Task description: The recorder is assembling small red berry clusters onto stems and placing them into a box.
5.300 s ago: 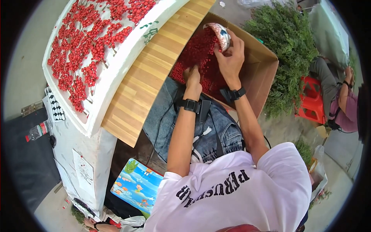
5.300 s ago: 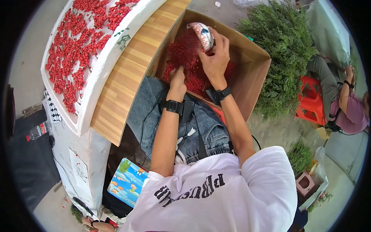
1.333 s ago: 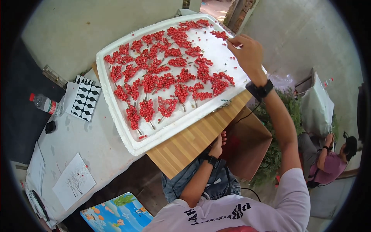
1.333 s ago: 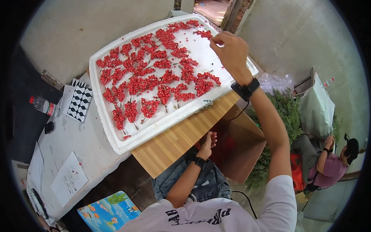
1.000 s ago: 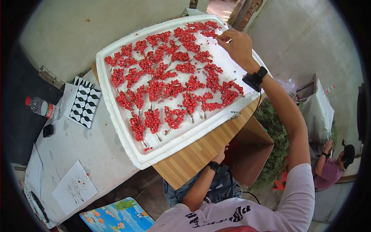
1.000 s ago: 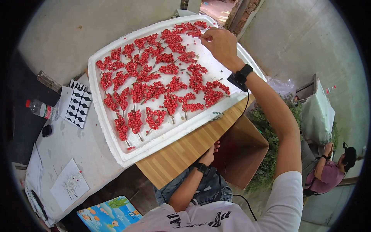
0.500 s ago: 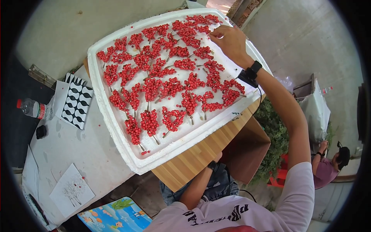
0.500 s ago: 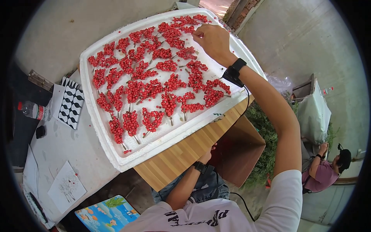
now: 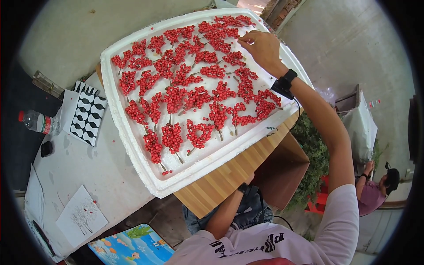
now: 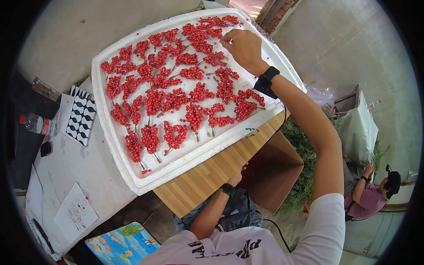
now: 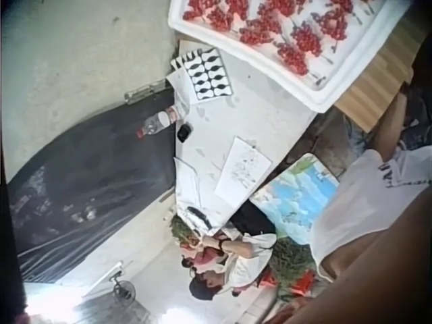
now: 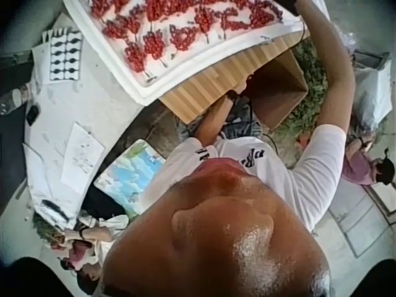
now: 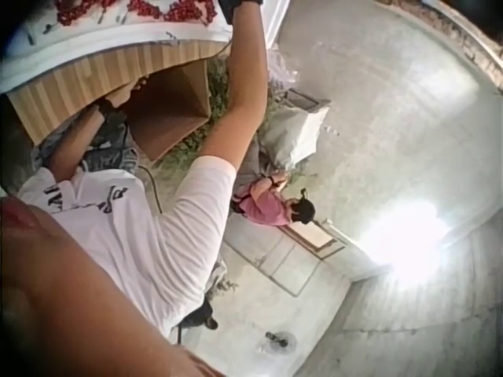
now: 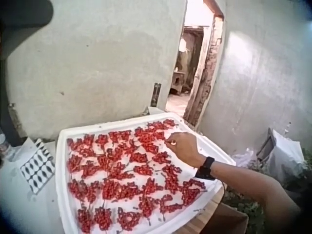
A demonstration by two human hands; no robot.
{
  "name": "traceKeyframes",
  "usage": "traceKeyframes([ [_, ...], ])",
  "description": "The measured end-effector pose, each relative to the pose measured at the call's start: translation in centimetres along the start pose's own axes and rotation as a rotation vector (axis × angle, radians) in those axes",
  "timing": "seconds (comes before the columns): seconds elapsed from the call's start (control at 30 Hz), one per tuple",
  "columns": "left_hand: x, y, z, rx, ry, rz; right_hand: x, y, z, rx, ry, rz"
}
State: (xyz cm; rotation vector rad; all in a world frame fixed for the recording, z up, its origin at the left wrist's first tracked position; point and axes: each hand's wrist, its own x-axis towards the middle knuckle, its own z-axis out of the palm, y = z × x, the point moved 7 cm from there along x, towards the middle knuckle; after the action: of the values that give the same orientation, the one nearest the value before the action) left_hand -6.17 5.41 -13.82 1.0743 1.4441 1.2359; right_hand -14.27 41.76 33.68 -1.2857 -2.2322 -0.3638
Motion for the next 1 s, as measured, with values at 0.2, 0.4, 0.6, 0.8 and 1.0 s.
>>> traceKeyframes([
  [0.2, 2.9, -1.8, 4.5, 0.28, 0.01, 0.17, 1.2, 1.2, -0.3, -0.084, 0.006, -0.059],
  [0.4, 3.1, 3.1, 3.6, -0.513, -0.073, -0.317, 0.5, 3.1, -1.1, -0.095, 0.039, -0.061],
  [0.6, 3.9, 10.9, -1.2, -0.475, -0.182, -0.324, 1.5, 1.6, -4.5, -0.062, 0.058, -0.037],
  [0.8, 3.4, 16.0, -1.3, -0.671, -0.155, -0.485, -1.9, 1.6, -11.8, 0.335, -0.04, 0.136],
  [1.0, -0.4, 24.3, -0.3, -0.375, -0.435, -0.341, -13.1, -0.9, -21.6, 1.198, -0.126, 0.545],
])
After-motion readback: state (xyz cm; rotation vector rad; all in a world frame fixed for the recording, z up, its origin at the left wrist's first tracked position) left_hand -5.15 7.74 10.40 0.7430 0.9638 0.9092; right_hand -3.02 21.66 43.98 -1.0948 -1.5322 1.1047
